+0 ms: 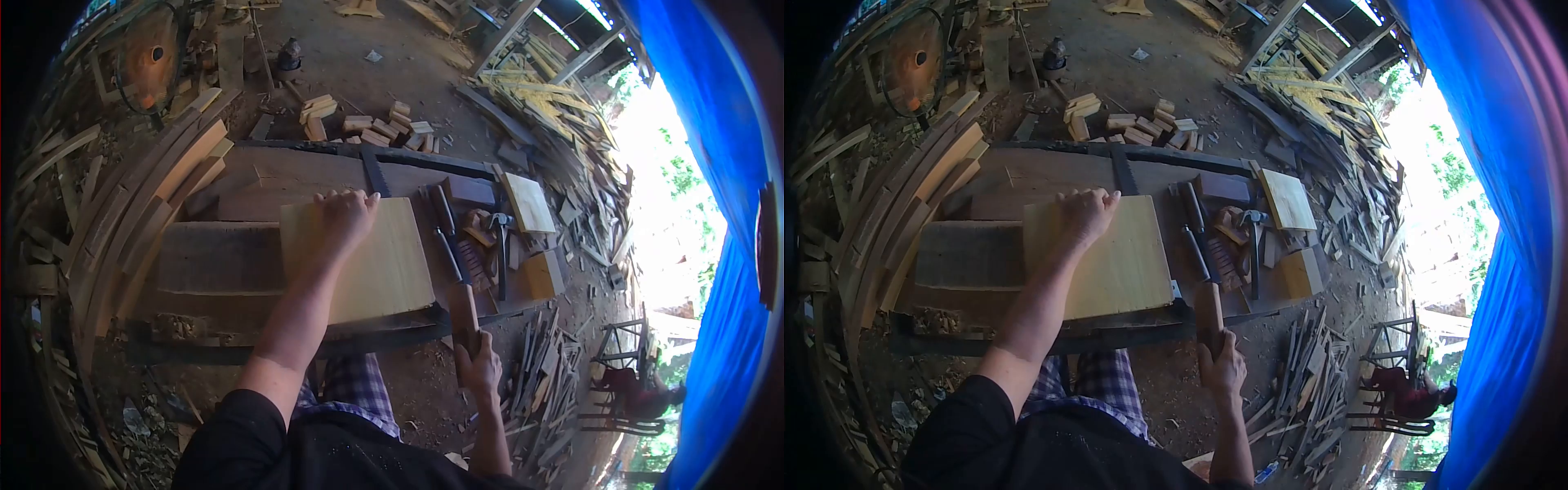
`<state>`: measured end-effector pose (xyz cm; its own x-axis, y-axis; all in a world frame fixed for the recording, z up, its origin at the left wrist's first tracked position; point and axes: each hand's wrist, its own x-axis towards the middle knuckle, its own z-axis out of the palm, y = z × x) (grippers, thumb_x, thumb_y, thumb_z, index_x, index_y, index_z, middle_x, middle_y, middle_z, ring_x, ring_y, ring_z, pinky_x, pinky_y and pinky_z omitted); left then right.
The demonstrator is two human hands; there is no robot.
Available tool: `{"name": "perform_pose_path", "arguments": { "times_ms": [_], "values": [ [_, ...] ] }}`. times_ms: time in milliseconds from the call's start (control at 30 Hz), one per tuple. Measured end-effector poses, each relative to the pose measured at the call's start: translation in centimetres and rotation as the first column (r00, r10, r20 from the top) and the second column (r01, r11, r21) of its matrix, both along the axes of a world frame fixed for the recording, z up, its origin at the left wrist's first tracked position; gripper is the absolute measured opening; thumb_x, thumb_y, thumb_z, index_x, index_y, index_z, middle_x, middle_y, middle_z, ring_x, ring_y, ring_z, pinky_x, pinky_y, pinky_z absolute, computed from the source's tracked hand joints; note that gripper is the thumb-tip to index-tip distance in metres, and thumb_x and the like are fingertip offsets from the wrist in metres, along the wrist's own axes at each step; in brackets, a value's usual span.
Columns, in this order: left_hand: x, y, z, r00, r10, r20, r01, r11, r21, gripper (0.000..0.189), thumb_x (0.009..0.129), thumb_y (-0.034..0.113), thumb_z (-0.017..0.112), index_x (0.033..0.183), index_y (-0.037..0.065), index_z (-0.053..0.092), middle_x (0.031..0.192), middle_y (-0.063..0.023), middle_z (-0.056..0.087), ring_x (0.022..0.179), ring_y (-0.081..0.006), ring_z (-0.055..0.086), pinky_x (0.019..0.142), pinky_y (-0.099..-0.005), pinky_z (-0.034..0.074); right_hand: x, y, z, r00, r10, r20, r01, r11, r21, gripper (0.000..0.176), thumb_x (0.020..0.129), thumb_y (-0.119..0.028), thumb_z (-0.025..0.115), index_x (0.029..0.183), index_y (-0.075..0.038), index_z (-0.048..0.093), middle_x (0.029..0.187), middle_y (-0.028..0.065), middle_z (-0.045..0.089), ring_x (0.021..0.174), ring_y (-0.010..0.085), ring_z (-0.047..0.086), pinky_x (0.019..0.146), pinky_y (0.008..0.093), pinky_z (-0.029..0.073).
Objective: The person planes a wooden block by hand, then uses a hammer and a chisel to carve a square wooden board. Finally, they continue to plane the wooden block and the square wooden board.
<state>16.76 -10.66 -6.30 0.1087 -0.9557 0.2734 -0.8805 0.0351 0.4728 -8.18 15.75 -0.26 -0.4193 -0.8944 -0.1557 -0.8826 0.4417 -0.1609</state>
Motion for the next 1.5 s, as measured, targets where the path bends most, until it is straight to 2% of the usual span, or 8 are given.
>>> {"name": "perform_pose_path", "arguments": {
  "times_ms": [267,433,567,733,867,1133,1200,1500],
  "values": [
    [0.2,0.4,0.4,0.999,-0.035,0.02,0.035,0.999,0.017,0.044,0.096,0.051,0.048,0.083,0.016,0.071,0.086,-0.008,0.072,0.091,-0.0309,0.066,0.092,-0.0526,0.036,5.3,-4.5,2.0,0.977,0.179,0.119,-0.134,0.941,-0.311,0.061,0.087,-0.038,0.066,0.133,-0.009,0.041,0.096,0.0272,0.068,0.087,0.047,0.066,0.075,0.0551,0.05],
    [-0.3,0.8,0.2,1.0,-0.024,0.005,0.024,1.0,-0.02,0.044,0.099,0.048,0.045,0.087,0.015,0.071,0.088,-0.0106,0.072,0.094,-0.034,0.066,0.096,-0.0571,0.034,8.7,-15.8,1.1,0.924,0.358,-0.136,-0.381,0.894,-0.234,0.063,0.09,-0.038,0.06,0.136,-0.004,0.035,0.102,0.0228,0.067,0.09,0.0435,0.067,0.078,0.0521,0.052],
    [0.0,0.0,1.2,0.997,-0.038,-0.067,0.054,0.965,0.257,0.049,0.1,0.048,0.041,0.099,0.012,0.074,0.104,-0.014,0.072,0.115,-0.0352,0.058,0.109,-0.0588,0.024,10.4,-26.9,0.6,0.929,0.362,-0.076,-0.37,0.915,-0.162,0.061,0.091,-0.042,0.058,0.133,-0.003,0.037,0.105,0.0254,0.064,0.093,0.0412,0.067,0.08,0.052,0.052],
    [0.2,0.1,1.0,0.998,-0.057,-0.037,0.066,0.957,0.282,0.046,0.1,0.047,0.043,0.099,0.013,0.074,0.101,-0.0133,0.072,0.11,-0.0336,0.06,0.106,-0.0575,0.028,8.0,-17.9,0.7,0.914,0.383,-0.136,-0.406,0.872,-0.273,0.063,0.091,-0.04,0.06,0.137,-0.004,0.034,0.106,0.0243,0.064,0.094,0.0428,0.066,0.079,0.0525,0.052],
    [-0.2,0.3,1.0,1.0,-0.006,-0.028,0.006,1.0,-0.011,0.041,0.098,0.046,0.049,0.085,0.014,0.073,0.082,-0.0093,0.07,0.087,-0.0331,0.065,0.095,-0.0582,0.035,6.9,-8.1,1.7,0.957,0.285,-0.048,-0.288,0.949,-0.126,0.066,0.09,-0.034,0.063,0.139,-0.003,0.032,0.102,0.0243,0.063,0.087,0.0435,0.067,0.072,0.0537,0.053],
    [-0.1,0.1,0.2,1.0,0.009,0.026,-0.009,1.0,0.004,0.041,0.097,0.047,0.049,0.085,0.015,0.072,0.081,-0.0111,0.07,0.088,-0.0348,0.066,0.096,-0.06,0.034,9.0,-25.5,0.6,0.932,0.355,-0.072,-0.362,0.914,-0.185,0.061,0.089,-0.038,0.06,0.133,-0.002,0.037,0.102,0.0252,0.066,0.092,0.0425,0.067,0.08,0.0513,0.052],
    [0.2,0.6,2.5,0.999,-0.043,-0.026,0.048,0.969,0.244,0.049,0.098,0.05,0.044,0.097,0.011,0.074,0.098,-0.0138,0.072,0.105,-0.0347,0.062,0.103,-0.0539,0.032,8.4,-25.0,0.9,0.934,0.353,-0.056,-0.356,0.908,-0.222,0.062,0.089,-0.038,0.06,0.135,-0.002,0.037,0.104,0.025,0.066,0.093,0.0425,0.067,0.082,0.0513,0.051],
    [-0.1,0.4,1.4,0.999,-0.024,0.042,0.022,0.999,0.025,0.045,0.098,0.049,0.047,0.081,0.014,0.07,0.08,-0.0092,0.07,0.088,-0.0332,0.066,0.089,-0.0557,0.037,4.0,-9.9,1.7,0.955,0.293,0.052,-0.276,0.936,-0.217,0.058,0.089,-0.031,0.065,0.133,-0.004,0.039,0.106,0.0244,0.067,0.087,0.0435,0.068,0.074,0.0514,0.053]
  ]
}}
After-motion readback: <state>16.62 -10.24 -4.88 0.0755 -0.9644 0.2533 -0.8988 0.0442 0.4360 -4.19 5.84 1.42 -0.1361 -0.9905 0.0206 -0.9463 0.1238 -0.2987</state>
